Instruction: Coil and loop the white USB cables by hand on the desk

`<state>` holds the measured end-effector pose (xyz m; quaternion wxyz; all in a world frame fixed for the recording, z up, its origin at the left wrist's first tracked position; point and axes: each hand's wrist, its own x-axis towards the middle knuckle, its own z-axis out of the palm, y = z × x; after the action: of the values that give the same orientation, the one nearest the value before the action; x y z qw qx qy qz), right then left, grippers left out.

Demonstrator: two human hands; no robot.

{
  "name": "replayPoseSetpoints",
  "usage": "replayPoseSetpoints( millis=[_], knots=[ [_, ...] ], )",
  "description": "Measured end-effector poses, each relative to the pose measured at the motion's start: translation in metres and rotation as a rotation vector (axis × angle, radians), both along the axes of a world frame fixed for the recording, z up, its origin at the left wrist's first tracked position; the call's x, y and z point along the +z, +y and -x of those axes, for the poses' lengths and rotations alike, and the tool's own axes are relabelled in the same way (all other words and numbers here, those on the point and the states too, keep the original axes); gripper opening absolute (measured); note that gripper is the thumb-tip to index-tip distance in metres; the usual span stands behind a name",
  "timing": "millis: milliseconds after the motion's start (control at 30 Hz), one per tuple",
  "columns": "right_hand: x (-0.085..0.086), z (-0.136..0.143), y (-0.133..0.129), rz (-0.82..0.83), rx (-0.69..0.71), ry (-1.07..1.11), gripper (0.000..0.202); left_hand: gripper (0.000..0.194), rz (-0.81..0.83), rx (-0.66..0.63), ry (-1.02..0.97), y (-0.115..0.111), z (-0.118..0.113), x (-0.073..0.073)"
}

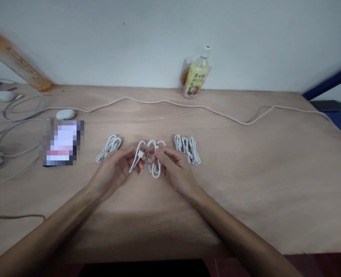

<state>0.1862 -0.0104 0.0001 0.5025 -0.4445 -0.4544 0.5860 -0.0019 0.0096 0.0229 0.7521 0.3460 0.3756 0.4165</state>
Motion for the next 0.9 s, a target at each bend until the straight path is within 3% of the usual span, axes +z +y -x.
replayPoseSetpoints(
  millis=[200,367,600,900],
  knots=[
    [-0.001,-0.0009,0.0001,0.001,-0.003,0.029,0.045,0.027,0.052,-0.117,-0.066,0.0002,0.0015,0.0029],
    [0.0006,-0.0015,0.001,-0.029,-0.005,0.037,0.046,0.02,0.131,-0.11,-0.087,0.0014,0.0026,-0.0014],
    [0.0029,-0.002,0.0022,-0.018,-0.035,0.012,0.046,0.029,0.171,-0.097,-0.04,-0.0002,0.0049,-0.0048],
    [0.0057,-0.0027,0.0021,-0.011,-0.08,0.014,0.042,0.024,-0.05,-0.004,0.059,-0.002,0.0007,-0.0055]
  ],
)
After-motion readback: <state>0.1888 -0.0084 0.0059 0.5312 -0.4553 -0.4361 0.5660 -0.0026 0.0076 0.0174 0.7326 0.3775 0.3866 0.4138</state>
